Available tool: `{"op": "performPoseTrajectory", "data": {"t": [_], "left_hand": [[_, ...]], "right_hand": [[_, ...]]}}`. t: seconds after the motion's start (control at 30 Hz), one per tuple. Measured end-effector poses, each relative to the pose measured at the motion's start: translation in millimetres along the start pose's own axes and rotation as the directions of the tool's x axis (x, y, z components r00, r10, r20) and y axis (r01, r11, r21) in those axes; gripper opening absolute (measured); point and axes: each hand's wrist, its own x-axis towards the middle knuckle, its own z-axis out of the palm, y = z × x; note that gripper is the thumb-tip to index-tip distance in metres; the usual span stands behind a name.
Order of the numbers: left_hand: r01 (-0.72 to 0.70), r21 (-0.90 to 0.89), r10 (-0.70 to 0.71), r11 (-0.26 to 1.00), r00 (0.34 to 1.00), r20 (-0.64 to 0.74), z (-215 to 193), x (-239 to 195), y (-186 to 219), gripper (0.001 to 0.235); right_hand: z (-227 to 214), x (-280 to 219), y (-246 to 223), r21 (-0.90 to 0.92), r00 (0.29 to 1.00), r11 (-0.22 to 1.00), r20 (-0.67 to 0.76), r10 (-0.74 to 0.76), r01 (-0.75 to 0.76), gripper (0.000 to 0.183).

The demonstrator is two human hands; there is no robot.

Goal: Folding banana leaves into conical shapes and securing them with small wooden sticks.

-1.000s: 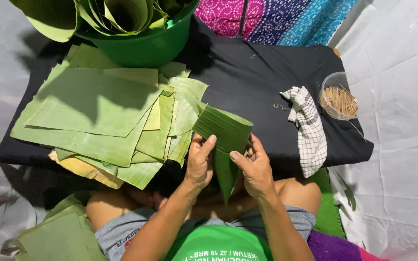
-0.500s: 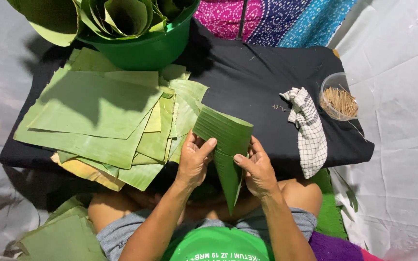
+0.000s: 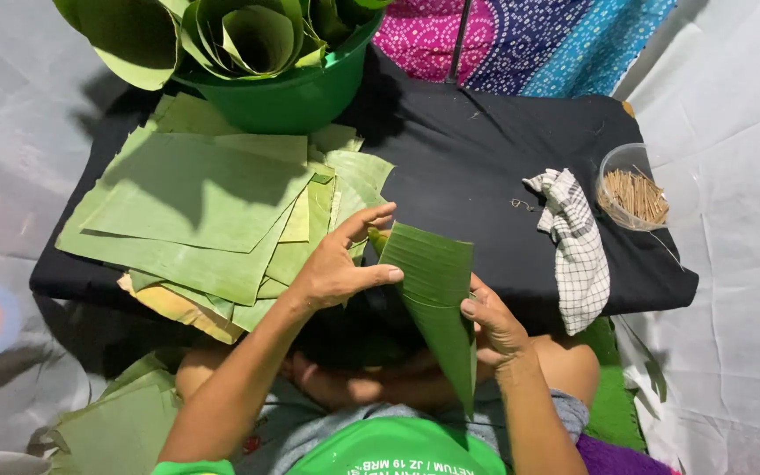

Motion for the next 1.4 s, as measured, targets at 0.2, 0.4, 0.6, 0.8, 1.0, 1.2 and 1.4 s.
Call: {"op": "performPoseTrajectory", "data": {"t": [0.2, 0.4, 0.6, 0.8, 1.0, 1.2, 1.4], "left_hand": [[0.079, -0.129, -0.054, 0.988, 0.98, 0.19, -9.7, 13.0, 18.9, 0.096], [0.264, -0.022, -0.234, 0.964, 0.887, 0.399, -15.6, 22.4, 48.3, 0.1], [0.225, -0.221, -0.163, 0.949, 0.949, 0.27, -12.6, 23.2, 31.9, 0.095], [0.208, -0.374, -0.222, 0.904, 0.975, 0.007, -8.7, 13.8, 32.7, 0.091], [0.222, -0.133, -0.256, 0.966, 0.897, -0.36, 32.8, 8.0, 34.8, 0.085], [0.111, -0.275, -0.216, 0.955, 0.896, -0.387, 63.9, 1.1, 33.5, 0.075], [0.037, -0.289, -0.152, 0.957, 0.908, -0.389, 98.8, 12.5, 32.2, 0.075]], "right_hand": [[-1.4, 1.7, -3.2, 0.104, 0.991, 0.994, 0.132, 0.024, -0.038, 0.068], [-3.3, 5.5, -5.6, 0.117, 0.988, 0.991, 0.151, 0.04, -0.058, 0.067], [21.6, 1.8, -38.0, 0.252, 0.987, 0.956, 0.08, 0.137, -0.153, 0.081], [14.1, -10.1, -87.9, 0.108, 0.993, 0.994, -0.109, 0.042, -0.03, 0.069], [-52.5, -17.3, -150.2, -0.39, 0.795, 0.869, -0.4, -0.457, 0.304, 0.031], [-45.5, -9.1, -234.1, -0.986, 0.417, -0.103, 0.038, -0.908, -0.133, 0.016], [-144.1, 62.4, -271.1, -0.867, 0.679, -0.364, 0.041, -0.733, -0.341, 0.02]]}}
